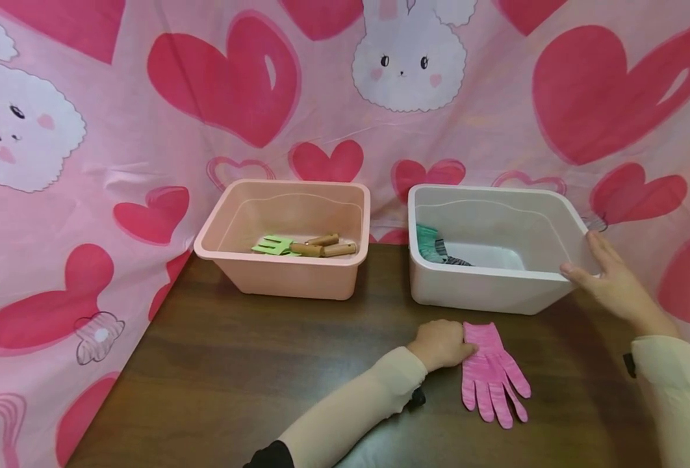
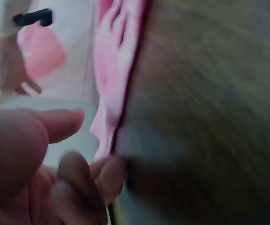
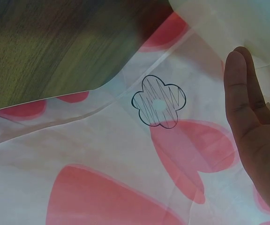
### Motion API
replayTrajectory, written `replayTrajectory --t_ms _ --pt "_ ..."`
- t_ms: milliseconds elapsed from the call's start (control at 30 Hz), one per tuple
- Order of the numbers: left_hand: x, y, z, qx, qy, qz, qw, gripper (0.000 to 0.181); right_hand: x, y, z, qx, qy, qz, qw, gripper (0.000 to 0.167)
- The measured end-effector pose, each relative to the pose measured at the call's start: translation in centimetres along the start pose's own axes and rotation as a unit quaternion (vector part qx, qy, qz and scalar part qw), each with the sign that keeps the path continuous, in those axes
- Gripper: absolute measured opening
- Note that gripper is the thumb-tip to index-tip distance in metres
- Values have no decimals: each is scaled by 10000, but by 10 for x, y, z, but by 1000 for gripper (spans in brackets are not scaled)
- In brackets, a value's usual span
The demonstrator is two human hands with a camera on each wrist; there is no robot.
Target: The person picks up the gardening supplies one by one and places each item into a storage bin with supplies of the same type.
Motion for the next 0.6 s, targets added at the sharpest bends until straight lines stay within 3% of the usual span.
replayTrajectory --t_ms 100,267,333,500,600 --pt "-3 2 -12 130 572 -349 9977 41 -1 -1 -1 -5 -20 14 10000 91" --pt "-9 0 -27 -147 1159 -580 9915 46 -1 -1 -1 39 -40 -18 10000 91" --pt "-9 0 -29 -330 1129 -593 9913 44 -1 -1 -1 61 -30 -45 10000 91" --pt "-10 2 -26 -621 599 -442 9953 16 0 0 0 47 -20 -42 10000 91" --pt "-12 3 -24 -709 475 -352 9957 13 0 0 0 82 -5 -68 9999 91"
Point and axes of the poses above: each hand's wrist, its own y-axis towards the middle knuckle, its own x-axis out of the back of the hand, z = x × y, the point moved 5 cm from there along y, towards the middle knuckle, and after that the axes turned 6 degrees about x, right-handed, at the moved point
